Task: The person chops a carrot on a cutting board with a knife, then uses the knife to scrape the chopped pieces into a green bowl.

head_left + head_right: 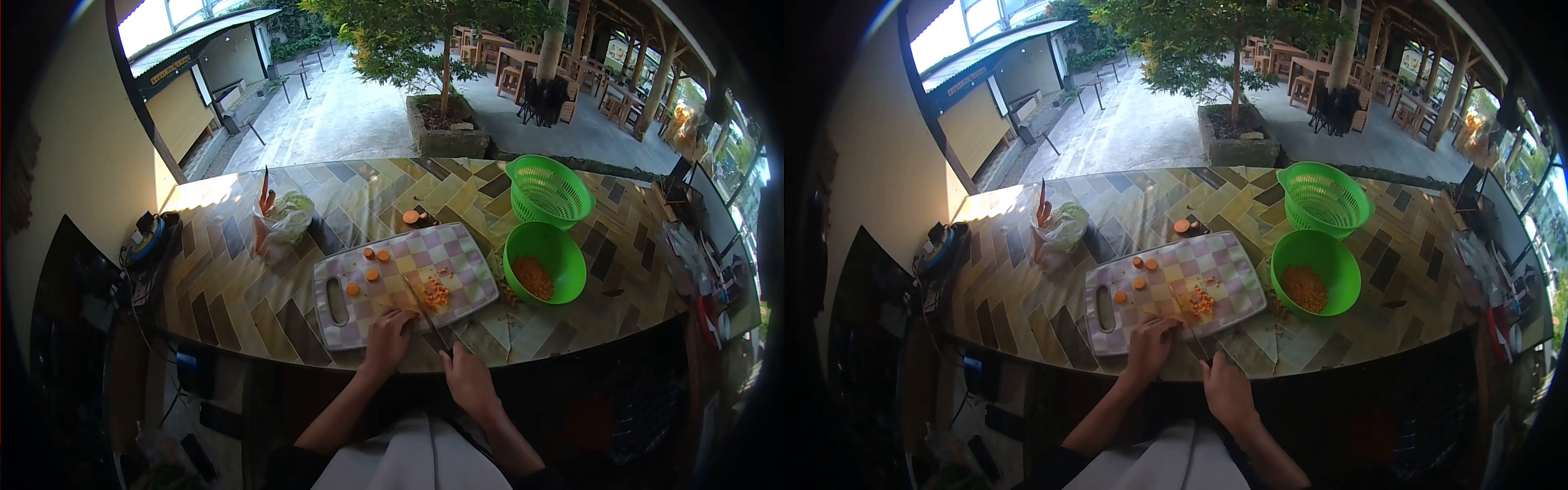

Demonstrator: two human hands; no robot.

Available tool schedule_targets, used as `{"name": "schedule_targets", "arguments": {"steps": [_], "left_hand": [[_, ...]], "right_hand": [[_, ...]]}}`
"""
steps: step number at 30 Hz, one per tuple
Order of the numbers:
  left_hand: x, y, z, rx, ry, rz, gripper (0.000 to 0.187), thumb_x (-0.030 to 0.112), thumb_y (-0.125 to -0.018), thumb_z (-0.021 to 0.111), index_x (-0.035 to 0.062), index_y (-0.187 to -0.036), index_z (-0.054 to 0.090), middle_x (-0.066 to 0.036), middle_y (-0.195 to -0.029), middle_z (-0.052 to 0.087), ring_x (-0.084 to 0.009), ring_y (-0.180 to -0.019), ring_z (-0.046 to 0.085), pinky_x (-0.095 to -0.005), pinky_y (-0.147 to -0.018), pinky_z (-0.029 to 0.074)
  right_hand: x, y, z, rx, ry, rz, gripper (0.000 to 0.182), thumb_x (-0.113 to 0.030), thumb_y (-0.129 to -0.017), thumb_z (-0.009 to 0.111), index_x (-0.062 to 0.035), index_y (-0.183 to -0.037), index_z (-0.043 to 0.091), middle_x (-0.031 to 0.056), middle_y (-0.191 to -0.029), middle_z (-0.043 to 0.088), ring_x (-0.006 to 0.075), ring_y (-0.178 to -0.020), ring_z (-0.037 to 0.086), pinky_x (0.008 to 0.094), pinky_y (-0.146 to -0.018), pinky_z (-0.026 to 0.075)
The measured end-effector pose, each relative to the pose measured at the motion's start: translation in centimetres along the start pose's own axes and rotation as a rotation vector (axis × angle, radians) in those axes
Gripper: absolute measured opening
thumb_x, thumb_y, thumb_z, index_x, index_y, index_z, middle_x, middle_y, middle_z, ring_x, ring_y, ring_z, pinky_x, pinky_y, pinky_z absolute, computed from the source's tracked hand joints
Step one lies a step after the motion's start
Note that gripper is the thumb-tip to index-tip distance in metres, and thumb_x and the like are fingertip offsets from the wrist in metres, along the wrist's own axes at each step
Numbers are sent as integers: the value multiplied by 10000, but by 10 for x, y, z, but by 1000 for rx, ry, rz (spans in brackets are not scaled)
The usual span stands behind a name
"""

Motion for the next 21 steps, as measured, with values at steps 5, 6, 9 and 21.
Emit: {"name": "schedule_targets", "arguments": {"steps": [5, 6, 9, 21], "left_hand": [[0, -18, 11, -72, 54, -68, 149, 3, -783, 625, -7, -892, 726, -195, -852, 698, -348, -835, 675, -409, -785, 522], [0, -21, 13, -90, 61, -71, 151, 4, -782, 624, -10, -892, 727, -200, -851, 698, -348, -814, 681, -399, -776, 527], [-6, -29, 17, -45, 178, -123, 154, 15, -793, 628, -12, -903, 733, -219, -856, 696, -334, -766, 698, -364, -727, 540], [-2, -13, -15, -104, 57, -73, 504, 180, -614, 889, 57, -1066, 705, -124, -988, 698, -297, -1034, 610, -374, -882, 498]], "right_hand": [[9, -7, -6, 53, -26, 8, 350, -307, -1015, 472, 30, -939, 525, 275, -761, 632, 475, -768, 626, 557, -692, 479], [10, -8, -8, 57, -24, 13, 355, -311, -1014, 474, 32, -940, 528, 281, -768, 631, 479, -778, 623, 562, -699, 476], [10, -8, -16, 61, -52, 32, 366, -317, -1015, 472, 35, -937, 532, 294, -781, 629, 485, -786, 617, 568, -704, 470], [11, -5, -17, -101, -161, 1, 403, -351, -1010, 478, 37, -946, 567, 293, -804, 634, 480, -825, 617, 560, -724, 458]]}}
Point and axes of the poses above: each hand's wrist, its own y-axis away from the middle knuckle, its own z-axis out of the palm, x = y × z, the point moved 6 cm from there along -y, towards the middle knuckle
